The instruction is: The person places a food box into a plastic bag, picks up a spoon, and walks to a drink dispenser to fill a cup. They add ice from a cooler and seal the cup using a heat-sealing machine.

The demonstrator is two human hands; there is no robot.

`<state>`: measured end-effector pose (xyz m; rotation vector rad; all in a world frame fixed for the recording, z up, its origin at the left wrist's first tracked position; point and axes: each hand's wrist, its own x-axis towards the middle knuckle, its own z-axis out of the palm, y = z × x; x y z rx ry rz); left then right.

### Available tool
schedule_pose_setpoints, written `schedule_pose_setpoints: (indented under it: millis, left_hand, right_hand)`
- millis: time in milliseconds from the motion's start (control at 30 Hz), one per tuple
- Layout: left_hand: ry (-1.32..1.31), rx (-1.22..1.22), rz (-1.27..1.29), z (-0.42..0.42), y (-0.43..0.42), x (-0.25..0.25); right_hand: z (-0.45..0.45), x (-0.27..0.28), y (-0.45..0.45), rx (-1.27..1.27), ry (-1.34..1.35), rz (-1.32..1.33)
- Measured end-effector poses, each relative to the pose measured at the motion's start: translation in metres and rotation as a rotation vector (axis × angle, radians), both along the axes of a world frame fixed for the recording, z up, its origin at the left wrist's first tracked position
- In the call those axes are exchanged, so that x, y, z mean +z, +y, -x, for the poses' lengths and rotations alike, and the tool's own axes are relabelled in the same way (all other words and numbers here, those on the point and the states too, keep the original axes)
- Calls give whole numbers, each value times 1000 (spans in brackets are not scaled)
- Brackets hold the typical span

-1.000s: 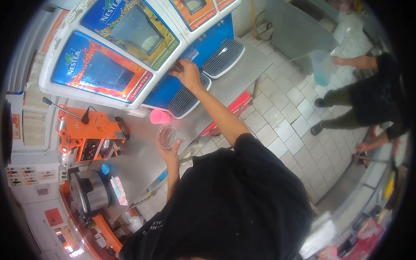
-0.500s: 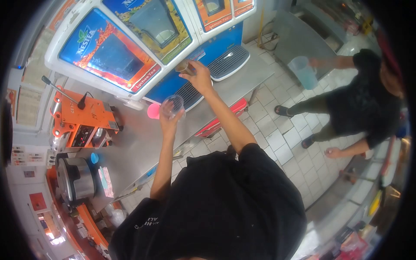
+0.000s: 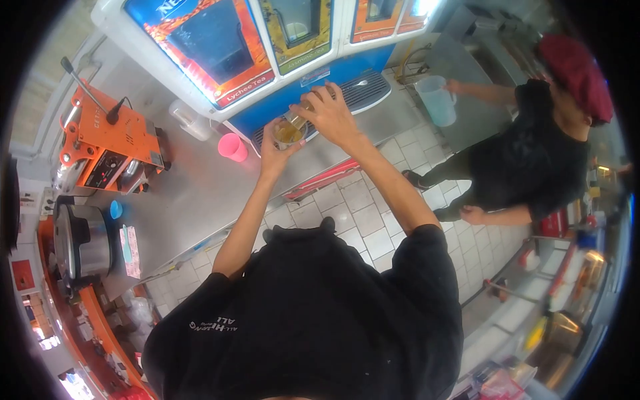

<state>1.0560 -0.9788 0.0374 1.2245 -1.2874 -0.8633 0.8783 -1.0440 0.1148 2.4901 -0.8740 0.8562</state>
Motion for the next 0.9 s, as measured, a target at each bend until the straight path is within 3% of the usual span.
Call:
schedule_pose_setpoints:
  millis: [267,467,667,733,900]
  left_hand:
    - [-27,18,51,0,12,3]
    - [-3,31,8,-2,13,7]
    - [-3,30,61,-16,6,3]
    - [36,37,71,-20,6,5]
    - [54,30,55,-32,9,2]
  right_hand:
    - [-9,-1,11,119,202,92]
    - [-11,-9,15,42,67,54]
    - [-19,-17,2,-139,-283,-239]
    - [-33,-20,-12,-188,-730,-534]
    - [-63,-41,-51,-282,-864,-574]
